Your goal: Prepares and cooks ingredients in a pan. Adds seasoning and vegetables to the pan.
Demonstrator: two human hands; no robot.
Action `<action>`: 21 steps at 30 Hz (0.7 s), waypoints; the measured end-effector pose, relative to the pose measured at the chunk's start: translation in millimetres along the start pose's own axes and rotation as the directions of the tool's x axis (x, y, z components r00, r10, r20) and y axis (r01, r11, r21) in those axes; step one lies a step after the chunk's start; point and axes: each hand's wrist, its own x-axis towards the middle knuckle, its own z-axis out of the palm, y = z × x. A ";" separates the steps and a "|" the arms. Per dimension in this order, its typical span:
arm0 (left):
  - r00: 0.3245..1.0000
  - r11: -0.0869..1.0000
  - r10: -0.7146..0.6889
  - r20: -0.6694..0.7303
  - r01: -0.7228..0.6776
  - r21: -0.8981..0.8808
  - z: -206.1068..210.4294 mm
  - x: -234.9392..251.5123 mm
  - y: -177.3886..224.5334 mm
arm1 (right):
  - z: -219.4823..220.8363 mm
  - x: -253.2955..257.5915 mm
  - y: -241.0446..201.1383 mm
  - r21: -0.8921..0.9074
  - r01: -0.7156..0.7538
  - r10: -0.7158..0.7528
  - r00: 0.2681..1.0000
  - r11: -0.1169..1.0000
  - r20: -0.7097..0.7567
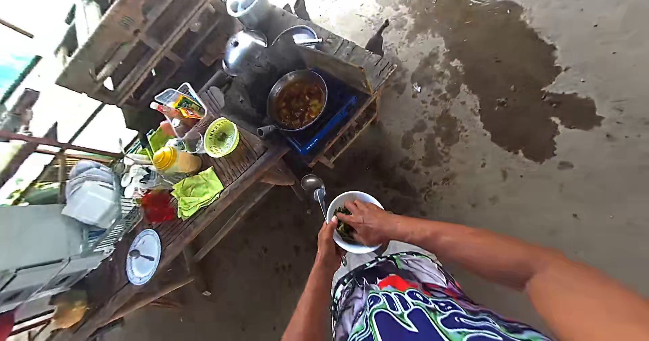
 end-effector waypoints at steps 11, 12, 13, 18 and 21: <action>0.981 0.976 0.155 -0.118 -0.170 -0.135 -76.1 31.9 64.0 | -49.6 126.2 -36.0 -0.092 0.141 -0.136 0.989 0.986 0.056; 0.980 0.974 0.168 -0.111 -0.182 -0.132 -87.1 37.5 72.4 | -54.1 138.4 -41.3 -0.093 0.140 -0.136 0.989 0.986 0.052; 0.979 0.972 0.177 -0.101 -0.190 -0.135 -97.1 43.0 79.8 | -59.0 150.1 -45.9 -0.092 0.137 -0.133 0.990 0.986 0.052; 0.986 0.964 0.161 -0.052 -0.168 -0.204 -140.0 63.7 111.4 | -79.4 200.1 -67.5 -0.092 0.134 -0.130 0.990 0.987 0.044; 0.986 0.958 0.162 -0.033 -0.165 -0.233 -152.0 77.2 129.9 | -92.5 216.7 -76.4 -0.101 0.134 -0.135 0.991 0.986 -0.003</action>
